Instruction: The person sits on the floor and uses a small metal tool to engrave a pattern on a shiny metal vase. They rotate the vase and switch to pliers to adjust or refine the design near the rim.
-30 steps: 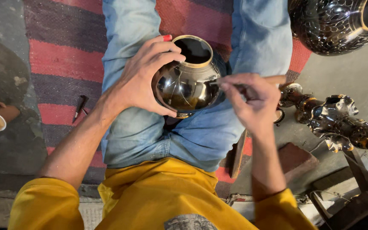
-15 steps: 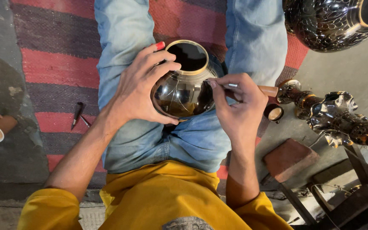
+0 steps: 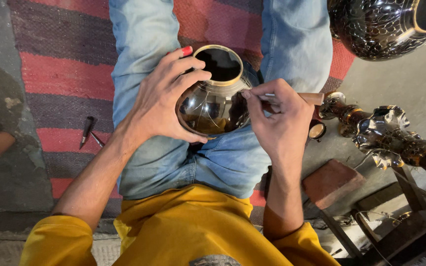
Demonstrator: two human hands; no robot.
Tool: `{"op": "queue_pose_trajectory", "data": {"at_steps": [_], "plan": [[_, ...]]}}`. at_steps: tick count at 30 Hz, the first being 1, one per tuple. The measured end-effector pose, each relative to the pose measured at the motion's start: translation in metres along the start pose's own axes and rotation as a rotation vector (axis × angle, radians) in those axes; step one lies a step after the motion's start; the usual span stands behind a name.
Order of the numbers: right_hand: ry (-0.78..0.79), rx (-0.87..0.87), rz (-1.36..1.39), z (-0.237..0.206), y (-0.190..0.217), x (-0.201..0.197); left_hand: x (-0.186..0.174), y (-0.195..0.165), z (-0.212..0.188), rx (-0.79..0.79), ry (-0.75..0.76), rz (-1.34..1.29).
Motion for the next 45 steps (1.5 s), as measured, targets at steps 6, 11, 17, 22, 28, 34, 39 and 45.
{"op": "queue_pose_trajectory", "data": {"at_steps": [6,11,17,22,28,34,39,45], "plan": [[0.014,0.082,0.057,-0.004,-0.002,-0.001,-0.002,-0.002,0.0,0.001,-0.008,-0.003],[-0.001,0.064,0.051,-0.013,-0.004,0.0,-0.001,-0.002,0.0,0.001,-0.007,-0.004],[-0.032,0.056,0.166,-0.023,-0.008,0.005,0.0,-0.002,0.0,0.009,-0.005,-0.007],[-0.083,0.074,0.149,-0.028,-0.009,0.01,0.0,-0.002,0.0,0.015,-0.002,-0.004],[-0.091,0.052,0.151,-0.041,-0.006,0.011,-0.002,-0.005,-0.002,0.008,-0.015,-0.005],[-0.178,0.057,0.164,-0.045,-0.009,0.02,-0.001,-0.007,-0.002,0.027,-0.03,-0.003],[-0.183,0.06,0.167,-0.053,-0.007,0.022,-0.002,-0.007,-0.003,0.028,-0.03,-0.007],[-0.21,0.038,0.203,-0.06,0.0,0.027,-0.002,-0.008,-0.004,0.025,-0.023,-0.009]]}}
Point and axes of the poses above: each hand's wrist, its own z-axis towards the middle knuckle, its own x-axis out of the palm, y = z × x, the point moved 3 cm from there along z, towards the middle knuckle, and after that the axes turned 13 degrees about y, right-handed, at the moved point
